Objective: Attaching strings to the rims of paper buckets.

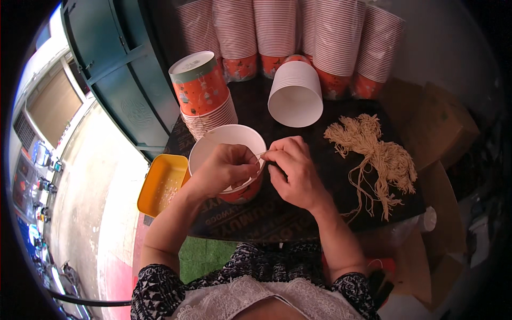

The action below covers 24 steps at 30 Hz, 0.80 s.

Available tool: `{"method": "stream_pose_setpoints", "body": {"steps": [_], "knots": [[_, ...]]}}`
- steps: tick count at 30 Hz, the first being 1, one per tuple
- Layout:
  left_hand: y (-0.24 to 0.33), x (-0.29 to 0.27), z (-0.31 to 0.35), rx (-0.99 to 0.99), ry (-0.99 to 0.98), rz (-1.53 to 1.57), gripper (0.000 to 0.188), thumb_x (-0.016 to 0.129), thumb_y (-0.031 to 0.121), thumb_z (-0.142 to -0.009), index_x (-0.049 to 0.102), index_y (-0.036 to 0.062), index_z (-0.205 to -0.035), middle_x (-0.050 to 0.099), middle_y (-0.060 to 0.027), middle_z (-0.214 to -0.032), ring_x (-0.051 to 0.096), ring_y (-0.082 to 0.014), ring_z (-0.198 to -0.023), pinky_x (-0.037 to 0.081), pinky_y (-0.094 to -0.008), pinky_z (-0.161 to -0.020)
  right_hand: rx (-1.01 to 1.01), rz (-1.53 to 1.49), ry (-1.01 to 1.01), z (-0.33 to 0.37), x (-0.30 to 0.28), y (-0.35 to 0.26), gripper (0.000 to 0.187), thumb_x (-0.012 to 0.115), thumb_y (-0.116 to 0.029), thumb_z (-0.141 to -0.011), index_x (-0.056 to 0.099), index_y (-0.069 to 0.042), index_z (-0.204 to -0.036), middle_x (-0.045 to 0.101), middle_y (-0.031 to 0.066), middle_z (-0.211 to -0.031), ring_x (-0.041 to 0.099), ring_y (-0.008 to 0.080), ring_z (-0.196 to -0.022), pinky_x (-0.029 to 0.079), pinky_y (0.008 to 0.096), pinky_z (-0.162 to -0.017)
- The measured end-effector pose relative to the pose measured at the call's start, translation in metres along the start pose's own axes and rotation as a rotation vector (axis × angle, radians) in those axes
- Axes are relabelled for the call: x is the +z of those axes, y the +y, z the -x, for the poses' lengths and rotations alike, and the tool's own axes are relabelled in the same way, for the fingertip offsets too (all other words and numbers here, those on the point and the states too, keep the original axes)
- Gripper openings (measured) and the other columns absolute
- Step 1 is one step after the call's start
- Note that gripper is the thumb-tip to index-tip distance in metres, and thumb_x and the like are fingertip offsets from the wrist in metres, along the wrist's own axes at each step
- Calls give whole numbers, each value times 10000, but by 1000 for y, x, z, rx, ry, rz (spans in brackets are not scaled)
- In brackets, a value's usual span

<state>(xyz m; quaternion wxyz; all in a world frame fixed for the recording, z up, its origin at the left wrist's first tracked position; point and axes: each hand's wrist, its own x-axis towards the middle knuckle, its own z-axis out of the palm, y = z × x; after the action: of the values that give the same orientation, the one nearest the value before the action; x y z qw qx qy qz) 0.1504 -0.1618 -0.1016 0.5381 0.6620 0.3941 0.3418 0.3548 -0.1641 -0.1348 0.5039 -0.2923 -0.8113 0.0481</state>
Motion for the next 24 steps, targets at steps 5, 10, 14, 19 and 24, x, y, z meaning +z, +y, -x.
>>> {"method": "stream_pose_setpoints", "body": {"steps": [5,10,14,19,24], "knots": [[-5,0,-2,9,-34,39,51,658,13,-857,625,-2,-893,615,-3,-776,538,-52,-628,411,-197,-531,36,-50,26,9,11,0,182,687,-6,-750,632,-32,-921,581,75,-991,530,279,-969,406,415,-843],[-4,1,-2,8,-25,34,90,664,-10,-852,587,-7,-899,596,-18,-760,547,-62,-610,425,-200,-509,60,-77,57,13,16,-1,186,704,-23,-748,638,-44,-920,592,55,-972,543,267,-953,395,413,-845],[-4,3,-2,5,-16,9,99,661,-15,-856,575,-14,-903,594,-28,-754,559,-73,-601,444,-208,-509,88,-66,65,12,15,-6,172,701,-8,-747,644,-43,-905,601,54,-959,549,252,-942,401,384,-851],[-6,2,-4,25,-36,1,96,645,-32,-863,580,-26,-933,601,-32,-771,576,-81,-622,461,-213,-530,90,-56,106,13,17,-6,144,682,18,-760,647,-28,-892,608,66,-943,554,251,-919,420,356,-836],[-1,4,-3,26,-40,57,140,635,-41,-866,579,-40,-994,616,-47,-821,586,-87,-652,488,-227,-565,116,-89,216,16,19,-2,151,636,62,-794,649,8,-934,606,92,-949,555,259,-897,465,343,-773]]}}
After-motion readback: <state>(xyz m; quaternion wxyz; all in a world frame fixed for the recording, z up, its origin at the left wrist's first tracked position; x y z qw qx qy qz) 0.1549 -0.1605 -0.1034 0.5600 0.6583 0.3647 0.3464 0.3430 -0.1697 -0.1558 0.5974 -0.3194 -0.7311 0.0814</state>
